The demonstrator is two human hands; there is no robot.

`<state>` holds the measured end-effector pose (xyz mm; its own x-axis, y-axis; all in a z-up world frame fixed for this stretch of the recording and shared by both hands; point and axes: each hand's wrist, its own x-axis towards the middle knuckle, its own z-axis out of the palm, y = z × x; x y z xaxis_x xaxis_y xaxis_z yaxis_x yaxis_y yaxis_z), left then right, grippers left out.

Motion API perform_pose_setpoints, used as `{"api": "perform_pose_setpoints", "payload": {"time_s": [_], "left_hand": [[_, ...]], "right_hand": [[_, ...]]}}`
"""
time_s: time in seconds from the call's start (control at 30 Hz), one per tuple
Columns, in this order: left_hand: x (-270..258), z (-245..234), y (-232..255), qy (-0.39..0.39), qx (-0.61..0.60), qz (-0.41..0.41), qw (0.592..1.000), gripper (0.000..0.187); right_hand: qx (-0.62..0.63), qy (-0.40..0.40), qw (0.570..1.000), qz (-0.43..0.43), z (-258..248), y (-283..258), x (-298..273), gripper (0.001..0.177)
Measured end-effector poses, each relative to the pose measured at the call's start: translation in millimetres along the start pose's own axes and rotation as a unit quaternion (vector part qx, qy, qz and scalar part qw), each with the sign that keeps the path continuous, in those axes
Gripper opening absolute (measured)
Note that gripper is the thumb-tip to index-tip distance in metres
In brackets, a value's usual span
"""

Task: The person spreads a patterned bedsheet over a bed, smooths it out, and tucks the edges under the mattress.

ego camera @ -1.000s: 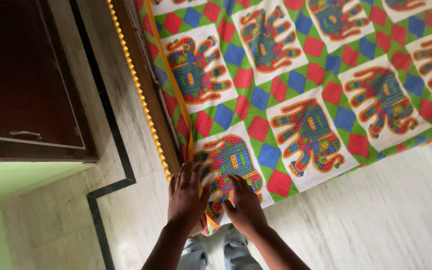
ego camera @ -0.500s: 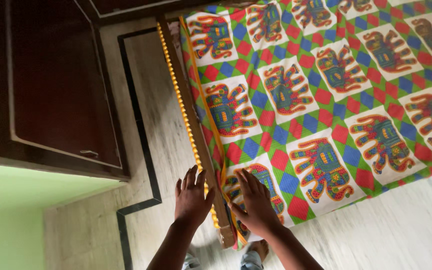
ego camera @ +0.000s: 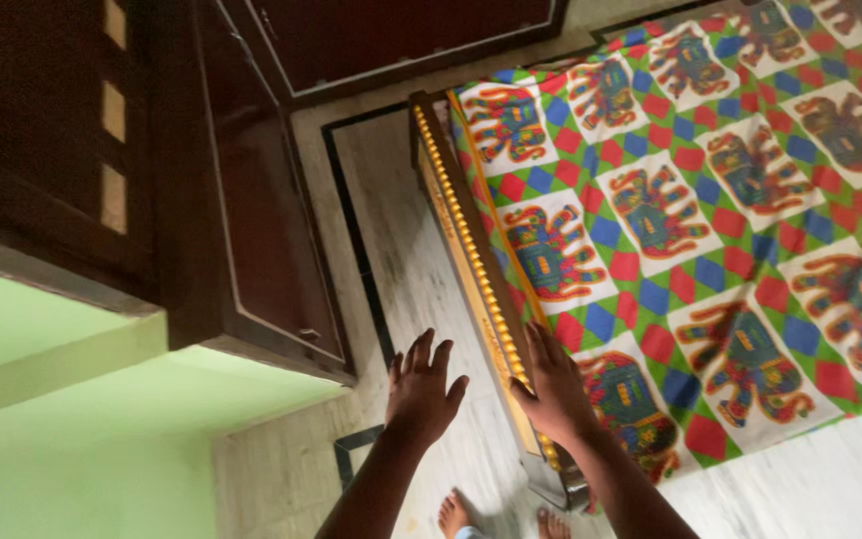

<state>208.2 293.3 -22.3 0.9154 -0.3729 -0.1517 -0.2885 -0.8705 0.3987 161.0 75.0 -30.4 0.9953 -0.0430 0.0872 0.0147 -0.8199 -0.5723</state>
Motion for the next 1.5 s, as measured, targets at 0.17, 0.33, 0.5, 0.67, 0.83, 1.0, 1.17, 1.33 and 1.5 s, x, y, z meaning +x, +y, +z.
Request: {"api": "perform_pose_setpoints", "payload": {"time_s": [0.17, 0.33, 0.5, 0.67, 0.83, 1.0, 1.17, 1.33, 1.5], "left_hand": [[22.1, -26.7, -17.2, 0.012, -0.024, 0.005, 1.0, 0.064], [50.3, -45.9, -21.2, 0.058, -0.036, 0.028, 0.997, 0.062], [103.6, -59.4, -22.7, 0.07, -0.05, 0.072, 0.994, 0.063], [167.1, -72.8, -23.2, 0.074, -0.058, 0.123, 0.988, 0.064], [248.1, -89.2, -31.7, 0.097, -0.048, 0.136, 0.985, 0.067], [325.0, -117.2, -40.9, 0.142, -0.048, 0.153, 0.977, 0.065], [366.7, -141.9, -40.4, 0.18, -0.061, 0.165, 0.968, 0.065], [405.5, -148.3, -43.1, 0.152, -0.064, 0.153, 0.974, 0.065], [469.5, -141.5, -64.3, 0.176, -0.109, 0.177, 0.962, 0.06]], "right_hand": [[-0.024, 0.0, 1.0, 0.015, 12.4, -12.3, 20.9, 0.09], [0.011, -0.007, 0.999, 0.03, 10.4, -11.6, 42.0, 0.085], [0.008, 0.039, 0.999, 0.018, 17.7, 6.3, 82.1, 0.088], [-0.023, 0.002, 0.999, 0.026, 15.7, 19.8, 144.9, 0.092], [-0.024, 0.002, 0.999, 0.025, -0.4, 21.9, 225.5, 0.088], [-0.021, 0.014, 1.0, 0.002, -11.5, 22.7, 304.1, 0.089], [-0.035, 0.004, 0.999, 0.015, -14.6, 18.3, 355.3, 0.091], [-0.084, -0.007, 0.995, 0.047, -15.2, 13.4, 397.0, 0.098], [-0.06, 0.023, 0.996, 0.055, -10.5, 13.3, 440.3, 0.096]]}}
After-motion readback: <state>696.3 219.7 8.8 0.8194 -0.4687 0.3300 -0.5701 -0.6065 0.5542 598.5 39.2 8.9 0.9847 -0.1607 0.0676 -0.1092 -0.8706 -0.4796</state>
